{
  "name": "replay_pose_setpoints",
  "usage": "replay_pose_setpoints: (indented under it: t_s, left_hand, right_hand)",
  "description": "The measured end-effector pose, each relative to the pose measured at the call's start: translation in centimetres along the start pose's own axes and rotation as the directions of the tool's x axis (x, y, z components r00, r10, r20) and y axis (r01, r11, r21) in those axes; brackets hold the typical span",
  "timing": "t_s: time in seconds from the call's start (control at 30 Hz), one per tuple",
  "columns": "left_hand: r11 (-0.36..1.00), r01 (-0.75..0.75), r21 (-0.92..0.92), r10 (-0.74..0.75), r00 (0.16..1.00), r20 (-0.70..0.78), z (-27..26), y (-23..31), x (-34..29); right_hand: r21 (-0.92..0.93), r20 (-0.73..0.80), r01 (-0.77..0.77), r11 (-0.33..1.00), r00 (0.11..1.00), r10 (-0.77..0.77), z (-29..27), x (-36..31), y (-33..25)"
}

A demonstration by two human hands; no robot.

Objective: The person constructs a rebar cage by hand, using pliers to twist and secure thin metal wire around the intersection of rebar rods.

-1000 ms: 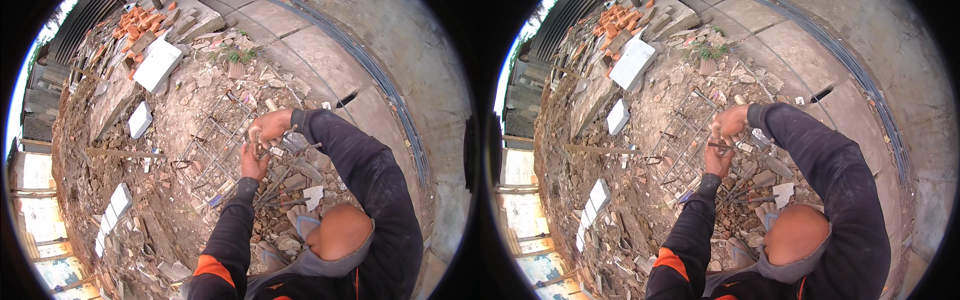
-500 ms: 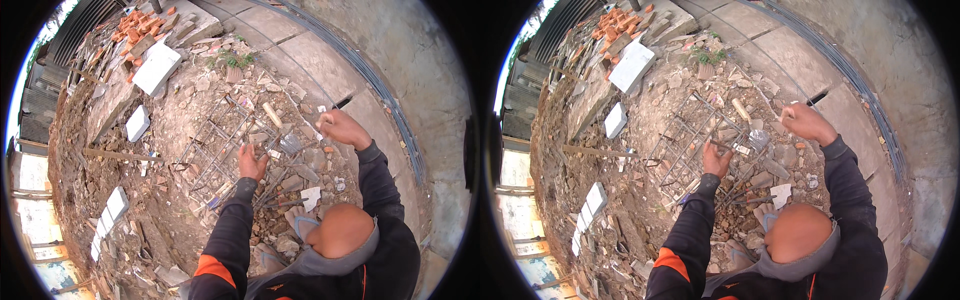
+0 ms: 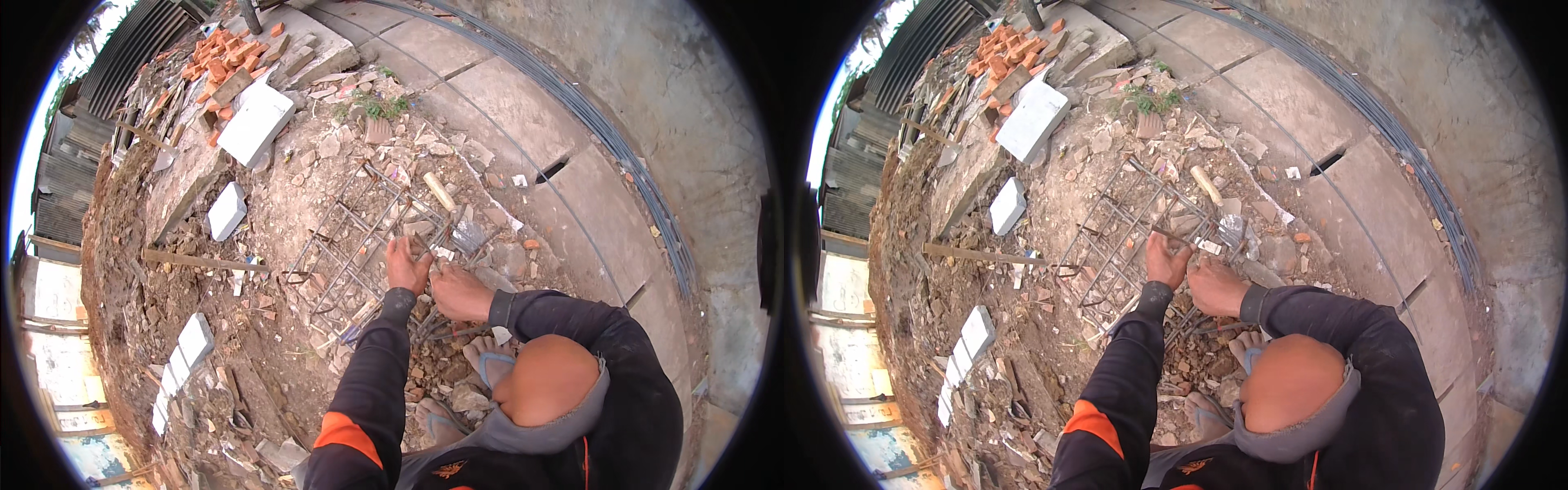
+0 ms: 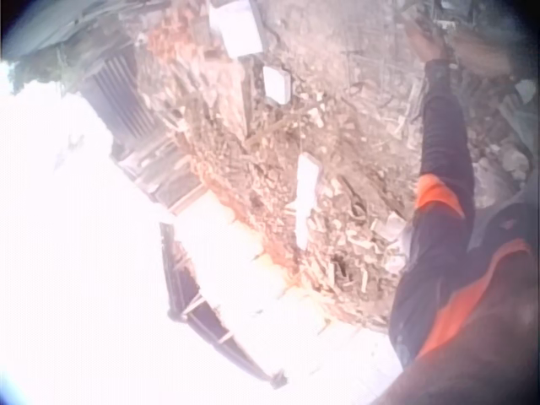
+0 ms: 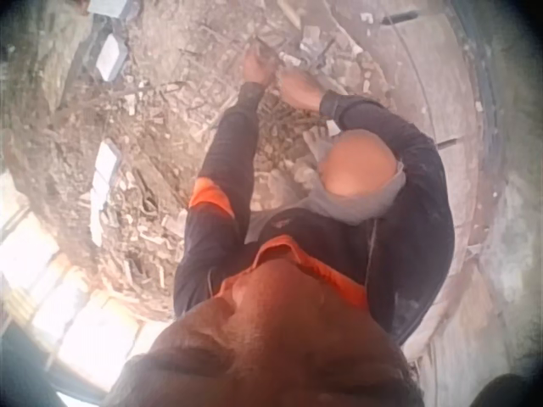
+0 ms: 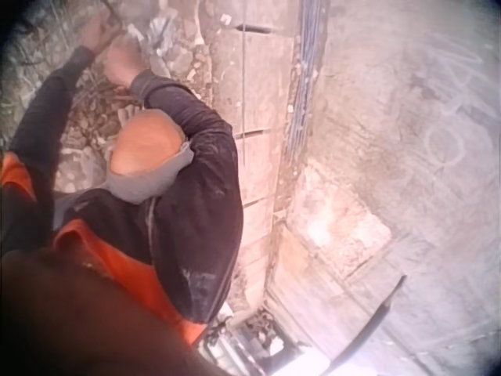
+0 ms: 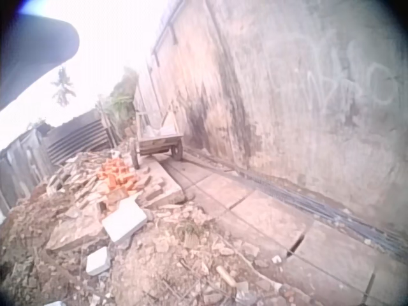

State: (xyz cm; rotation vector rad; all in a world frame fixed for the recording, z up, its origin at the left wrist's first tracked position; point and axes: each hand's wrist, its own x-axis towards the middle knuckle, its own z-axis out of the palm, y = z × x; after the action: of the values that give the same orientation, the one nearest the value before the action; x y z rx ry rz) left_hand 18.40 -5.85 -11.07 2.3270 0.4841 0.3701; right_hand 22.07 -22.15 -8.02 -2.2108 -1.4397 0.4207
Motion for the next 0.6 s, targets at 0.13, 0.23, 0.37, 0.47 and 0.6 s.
replay_pose_setpoints:
  t_s: [0.13,0.23,0.37,0.47,0.6]
  left_hand:
    - [1.000,0.002,0.005,-0.002,1.000,0.004,-0.2,-0.5,-0.2]
    - [0.999,0.042,0.002,-0.042,0.998,0.041,-0.2,-0.5,-0.1]
    - [1.000,0.021,-0.005,-0.021,0.999,-0.025,0.2,-1.2,-0.4]
    - [0.999,-0.054,0.001,0.054,0.995,-0.082,0.1,-1.1,-0.2]
    - [0.998,0.008,-0.060,-0.008,1.000,-0.008,0.3,-0.2,0.1]
  right_hand:
    - [-0.100,0.212,-0.041,0.994,0.975,0.062,-0.1,1.0,-1.5]
    - [-0.073,0.181,-0.097,0.993,0.978,0.109,0.7,1.1,-1.3]
    - [0.027,-0.044,-0.059,0.998,0.997,0.060,0.6,-0.3,-1.8]
    - [0.253,-0.208,-0.094,0.963,0.967,0.149,1.0,-0.6,-1.2]
    - [0.448,-0.169,-0.153,0.881,0.953,0.252,1.0,-0.6,-0.2]
